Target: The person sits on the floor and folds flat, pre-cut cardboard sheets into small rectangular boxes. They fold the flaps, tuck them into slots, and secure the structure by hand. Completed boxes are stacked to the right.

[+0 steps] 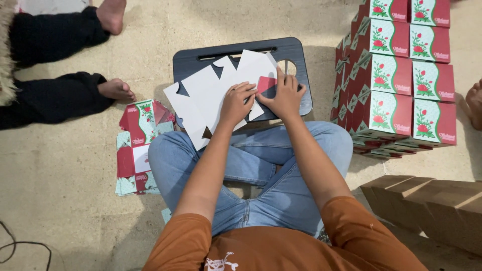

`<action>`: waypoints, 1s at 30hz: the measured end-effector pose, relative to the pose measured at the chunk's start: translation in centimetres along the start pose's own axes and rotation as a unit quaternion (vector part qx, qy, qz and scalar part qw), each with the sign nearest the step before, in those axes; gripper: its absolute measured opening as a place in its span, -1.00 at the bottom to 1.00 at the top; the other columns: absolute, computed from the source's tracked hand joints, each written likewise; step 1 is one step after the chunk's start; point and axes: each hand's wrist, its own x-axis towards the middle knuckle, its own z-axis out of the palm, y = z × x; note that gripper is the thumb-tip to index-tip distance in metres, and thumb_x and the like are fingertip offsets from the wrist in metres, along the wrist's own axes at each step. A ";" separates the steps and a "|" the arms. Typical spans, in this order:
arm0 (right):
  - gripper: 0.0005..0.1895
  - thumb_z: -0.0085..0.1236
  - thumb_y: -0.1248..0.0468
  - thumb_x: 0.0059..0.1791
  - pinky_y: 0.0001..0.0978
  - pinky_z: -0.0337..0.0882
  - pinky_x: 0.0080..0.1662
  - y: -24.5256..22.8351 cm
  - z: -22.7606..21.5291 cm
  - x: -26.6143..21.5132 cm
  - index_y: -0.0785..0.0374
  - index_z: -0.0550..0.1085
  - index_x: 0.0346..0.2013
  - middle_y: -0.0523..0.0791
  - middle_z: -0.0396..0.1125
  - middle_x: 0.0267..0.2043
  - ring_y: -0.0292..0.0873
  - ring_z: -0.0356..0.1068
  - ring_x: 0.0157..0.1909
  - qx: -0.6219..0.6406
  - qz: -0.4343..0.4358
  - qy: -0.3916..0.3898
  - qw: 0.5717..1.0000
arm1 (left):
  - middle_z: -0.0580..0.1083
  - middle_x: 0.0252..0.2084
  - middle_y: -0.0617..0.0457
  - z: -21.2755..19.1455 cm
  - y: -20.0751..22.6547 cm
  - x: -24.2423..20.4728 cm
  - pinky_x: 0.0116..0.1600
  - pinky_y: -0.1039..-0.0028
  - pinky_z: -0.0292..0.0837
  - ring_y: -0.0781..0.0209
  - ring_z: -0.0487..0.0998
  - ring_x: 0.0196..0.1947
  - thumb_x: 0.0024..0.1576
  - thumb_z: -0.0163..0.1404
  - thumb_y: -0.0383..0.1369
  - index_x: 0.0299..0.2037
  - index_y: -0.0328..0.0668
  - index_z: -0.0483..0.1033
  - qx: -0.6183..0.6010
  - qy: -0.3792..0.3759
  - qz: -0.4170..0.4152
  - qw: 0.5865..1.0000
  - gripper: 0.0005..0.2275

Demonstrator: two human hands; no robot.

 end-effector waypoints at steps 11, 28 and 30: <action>0.01 0.25 -0.27 -0.05 0.25 0.03 0.17 2.0 2.4 1.3 0.13 0.08 0.50 0.04 0.29 0.22 0.07 0.20 0.31 -0.023 0.029 -0.010 0.999 | 0.57 0.14 0.10 1.4 -1.6 0.7 0.40 0.18 0.23 0.11 0.48 0.27 0.24 0.05 -0.39 0.01 -0.05 0.68 0.018 0.034 0.049 0.998 -0.80; -0.36 0.13 0.15 0.16 -0.06 0.05 0.12 3.2 2.9 1.9 0.01 0.10 0.49 -0.14 0.42 -0.02 -0.03 0.35 0.08 0.068 0.031 0.053 0.996 | 0.58 0.11 0.06 1.7 -1.7 0.9 0.32 0.18 0.32 0.04 0.48 0.23 0.21 0.06 -0.45 -0.02 -0.12 0.70 0.012 0.064 0.081 0.995 -0.80; -0.40 0.04 0.28 0.14 -0.05 0.06 0.11 3.4 3.2 2.1 0.03 0.12 0.46 -0.15 0.43 -0.01 -0.03 0.36 0.06 0.067 0.038 0.060 0.995 | 0.58 0.11 0.06 1.9 -1.8 0.9 0.32 0.19 0.30 0.05 0.48 0.24 0.22 0.06 -0.45 -0.01 -0.13 0.69 0.012 0.066 0.092 0.994 -0.80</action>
